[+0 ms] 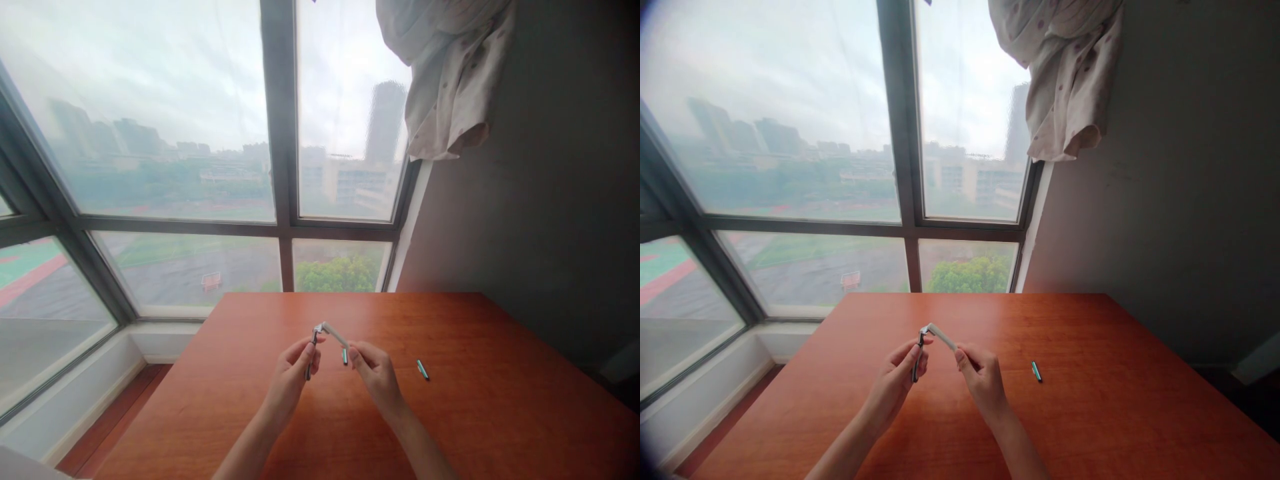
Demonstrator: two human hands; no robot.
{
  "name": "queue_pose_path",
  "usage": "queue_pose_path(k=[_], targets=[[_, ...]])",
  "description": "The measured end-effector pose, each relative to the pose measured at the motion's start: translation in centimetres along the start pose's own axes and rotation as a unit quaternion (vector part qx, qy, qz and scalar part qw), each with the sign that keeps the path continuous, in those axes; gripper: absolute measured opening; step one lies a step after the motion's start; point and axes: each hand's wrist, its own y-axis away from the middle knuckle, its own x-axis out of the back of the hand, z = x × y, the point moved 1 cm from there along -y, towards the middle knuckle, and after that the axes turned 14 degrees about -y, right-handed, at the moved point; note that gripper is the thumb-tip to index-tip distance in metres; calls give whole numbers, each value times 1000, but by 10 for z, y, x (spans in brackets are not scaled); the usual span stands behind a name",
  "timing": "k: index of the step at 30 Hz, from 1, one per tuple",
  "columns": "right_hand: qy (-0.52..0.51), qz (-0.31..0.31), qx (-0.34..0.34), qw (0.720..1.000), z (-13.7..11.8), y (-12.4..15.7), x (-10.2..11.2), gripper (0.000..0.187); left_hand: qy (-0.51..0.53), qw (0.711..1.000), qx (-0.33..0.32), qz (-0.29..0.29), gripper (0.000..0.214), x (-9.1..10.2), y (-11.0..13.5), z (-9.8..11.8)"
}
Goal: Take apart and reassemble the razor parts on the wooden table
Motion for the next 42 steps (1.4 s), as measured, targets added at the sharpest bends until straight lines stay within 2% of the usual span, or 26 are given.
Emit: queue_pose_path(k=[6,13,25,42], targets=[[6,15,-8,1000,2,0,0,44,8,1000,2,0,46,0,0,-2],[-12,-5,-8,1000,3,0,-1,46,-2,1000,-3,1,45,0,-1,-2],[8,21,-7,1000,1,-1,2,40,36,999,13,6,46,-2,1,2],[-20,-1,-18,1000,1,1,-1,40,7,1000,-2,1,44,0,0,-3]])
